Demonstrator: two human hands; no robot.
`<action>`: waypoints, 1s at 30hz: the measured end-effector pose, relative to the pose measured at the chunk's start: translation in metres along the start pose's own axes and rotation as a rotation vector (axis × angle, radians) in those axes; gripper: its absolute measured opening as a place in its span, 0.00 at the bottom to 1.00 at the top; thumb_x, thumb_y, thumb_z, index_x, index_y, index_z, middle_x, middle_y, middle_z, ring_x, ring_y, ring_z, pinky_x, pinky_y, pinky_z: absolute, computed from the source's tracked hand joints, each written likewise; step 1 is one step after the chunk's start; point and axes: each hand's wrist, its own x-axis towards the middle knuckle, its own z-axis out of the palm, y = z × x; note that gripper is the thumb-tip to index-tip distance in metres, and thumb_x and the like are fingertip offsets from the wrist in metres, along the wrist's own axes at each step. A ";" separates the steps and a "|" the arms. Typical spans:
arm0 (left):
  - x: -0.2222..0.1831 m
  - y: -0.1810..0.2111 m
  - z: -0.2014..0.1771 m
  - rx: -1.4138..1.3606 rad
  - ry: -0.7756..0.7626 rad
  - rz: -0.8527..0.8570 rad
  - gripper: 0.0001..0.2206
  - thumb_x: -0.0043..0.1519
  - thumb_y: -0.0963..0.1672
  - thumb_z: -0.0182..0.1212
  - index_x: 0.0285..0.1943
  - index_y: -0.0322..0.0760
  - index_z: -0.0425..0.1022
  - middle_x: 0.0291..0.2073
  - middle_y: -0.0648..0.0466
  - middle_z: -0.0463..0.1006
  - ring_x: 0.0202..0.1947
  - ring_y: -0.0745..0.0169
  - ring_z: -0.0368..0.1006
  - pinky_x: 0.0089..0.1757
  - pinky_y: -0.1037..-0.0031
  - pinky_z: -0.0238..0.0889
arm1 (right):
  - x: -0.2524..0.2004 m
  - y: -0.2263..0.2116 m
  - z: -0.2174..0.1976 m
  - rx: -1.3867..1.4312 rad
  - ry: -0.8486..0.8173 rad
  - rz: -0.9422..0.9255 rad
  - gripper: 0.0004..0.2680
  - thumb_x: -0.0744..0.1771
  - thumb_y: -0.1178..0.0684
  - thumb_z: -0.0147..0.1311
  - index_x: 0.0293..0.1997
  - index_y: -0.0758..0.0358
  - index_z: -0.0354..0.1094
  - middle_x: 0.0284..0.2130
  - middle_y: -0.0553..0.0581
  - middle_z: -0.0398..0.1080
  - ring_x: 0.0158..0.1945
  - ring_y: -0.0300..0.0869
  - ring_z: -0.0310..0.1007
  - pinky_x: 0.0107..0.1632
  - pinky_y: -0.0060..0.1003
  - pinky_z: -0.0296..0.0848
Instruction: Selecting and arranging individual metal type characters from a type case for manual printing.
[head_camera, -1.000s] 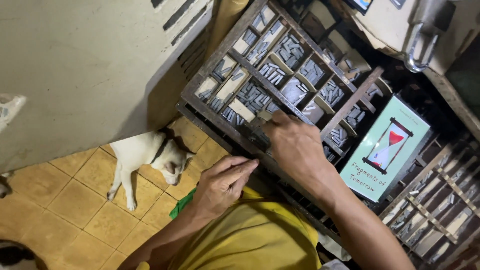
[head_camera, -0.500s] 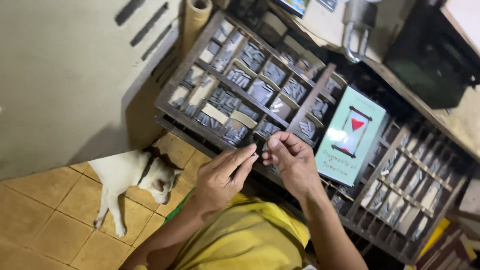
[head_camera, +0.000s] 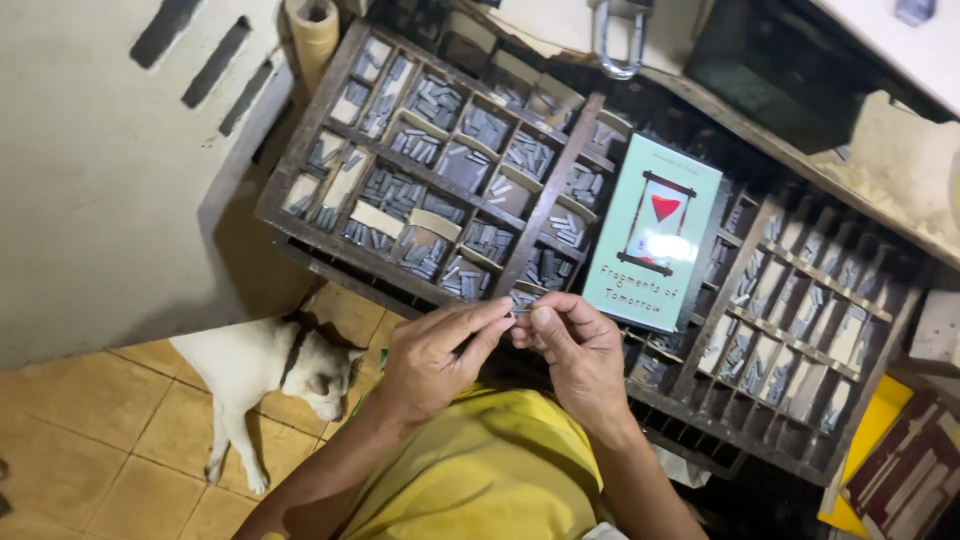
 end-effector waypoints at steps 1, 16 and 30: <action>-0.001 0.001 0.002 -0.003 -0.006 0.006 0.10 0.58 0.38 0.70 0.48 0.39 0.86 0.37 0.52 0.87 0.36 0.54 0.84 0.34 0.67 0.79 | -0.001 0.001 -0.003 0.004 0.005 -0.007 0.05 0.67 0.63 0.56 0.45 0.76 0.70 0.31 0.70 0.76 0.34 0.50 0.82 0.39 0.40 0.86; -0.002 0.000 0.026 -0.123 -0.115 -0.014 0.11 0.56 0.38 0.72 0.47 0.41 0.86 0.35 0.53 0.88 0.35 0.58 0.85 0.34 0.71 0.79 | -0.030 -0.014 -0.007 0.074 0.020 0.053 0.09 0.70 0.57 0.51 0.46 0.78 0.73 0.37 0.68 0.77 0.39 0.47 0.80 0.37 0.35 0.80; 0.006 0.007 0.023 0.071 -0.251 0.237 0.09 0.61 0.37 0.66 0.48 0.37 0.85 0.37 0.44 0.87 0.35 0.51 0.84 0.33 0.63 0.78 | -0.031 -0.038 -0.017 -0.498 0.039 -0.253 0.06 0.66 0.58 0.62 0.43 0.67 0.79 0.33 0.61 0.79 0.40 0.41 0.77 0.40 0.39 0.78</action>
